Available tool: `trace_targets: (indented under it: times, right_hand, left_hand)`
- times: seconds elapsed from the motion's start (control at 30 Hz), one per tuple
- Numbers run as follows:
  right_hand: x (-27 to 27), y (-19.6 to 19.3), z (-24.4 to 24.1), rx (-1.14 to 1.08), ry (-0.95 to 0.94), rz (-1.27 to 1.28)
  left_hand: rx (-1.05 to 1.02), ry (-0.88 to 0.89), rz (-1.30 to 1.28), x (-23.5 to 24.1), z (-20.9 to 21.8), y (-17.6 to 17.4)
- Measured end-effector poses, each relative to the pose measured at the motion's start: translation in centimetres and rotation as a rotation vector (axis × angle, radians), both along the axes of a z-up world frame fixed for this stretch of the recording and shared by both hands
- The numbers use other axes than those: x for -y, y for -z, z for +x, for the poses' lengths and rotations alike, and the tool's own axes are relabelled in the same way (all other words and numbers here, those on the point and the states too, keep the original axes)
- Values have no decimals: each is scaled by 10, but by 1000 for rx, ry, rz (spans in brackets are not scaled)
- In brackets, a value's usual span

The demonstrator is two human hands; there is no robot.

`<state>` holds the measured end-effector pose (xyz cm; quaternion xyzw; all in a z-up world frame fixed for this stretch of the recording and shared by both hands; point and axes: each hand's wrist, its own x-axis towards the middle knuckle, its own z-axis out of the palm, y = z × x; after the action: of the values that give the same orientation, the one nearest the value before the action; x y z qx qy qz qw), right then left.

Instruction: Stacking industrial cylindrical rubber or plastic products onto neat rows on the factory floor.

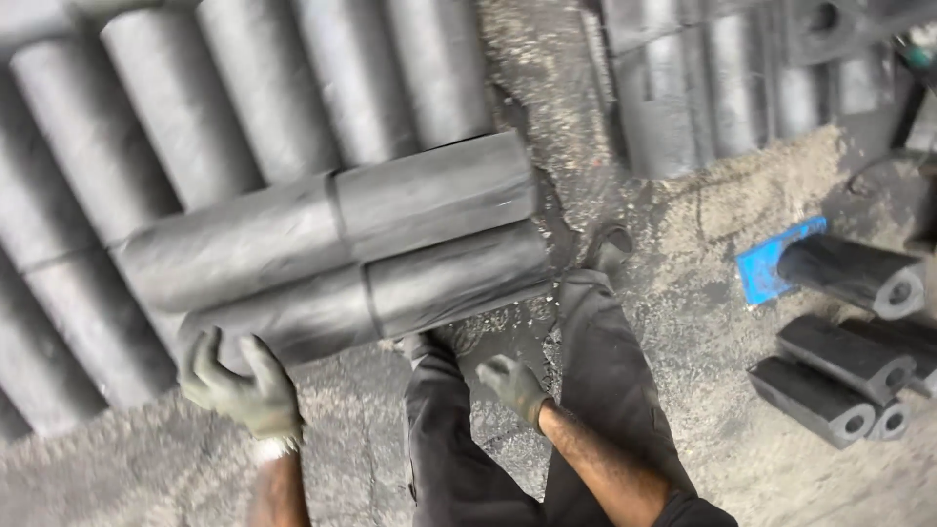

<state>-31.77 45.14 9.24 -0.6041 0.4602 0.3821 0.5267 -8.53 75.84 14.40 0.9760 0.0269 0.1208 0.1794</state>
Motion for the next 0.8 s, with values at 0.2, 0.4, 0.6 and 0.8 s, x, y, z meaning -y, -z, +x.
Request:
trace_targets:
  times: [0.2, 0.4, 0.6, 0.8]
  right_hand:
    - [121, 14, -18, -15, 193, 126]
    - [291, 149, -116, 226, 211, 279]
    - [559, 23, -1, 160, 246, -70]
    - [757, 12, 39, 108, 197, -668]
  left_hand:
    - [85, 421, -259, 236, -42, -16]
    - [-1276, 151, -719, 473, -107, -2]
    - [-1419, 98, -1124, 640, -131, 27]
    - [-1610, 14, -1089, 756, -80, 53]
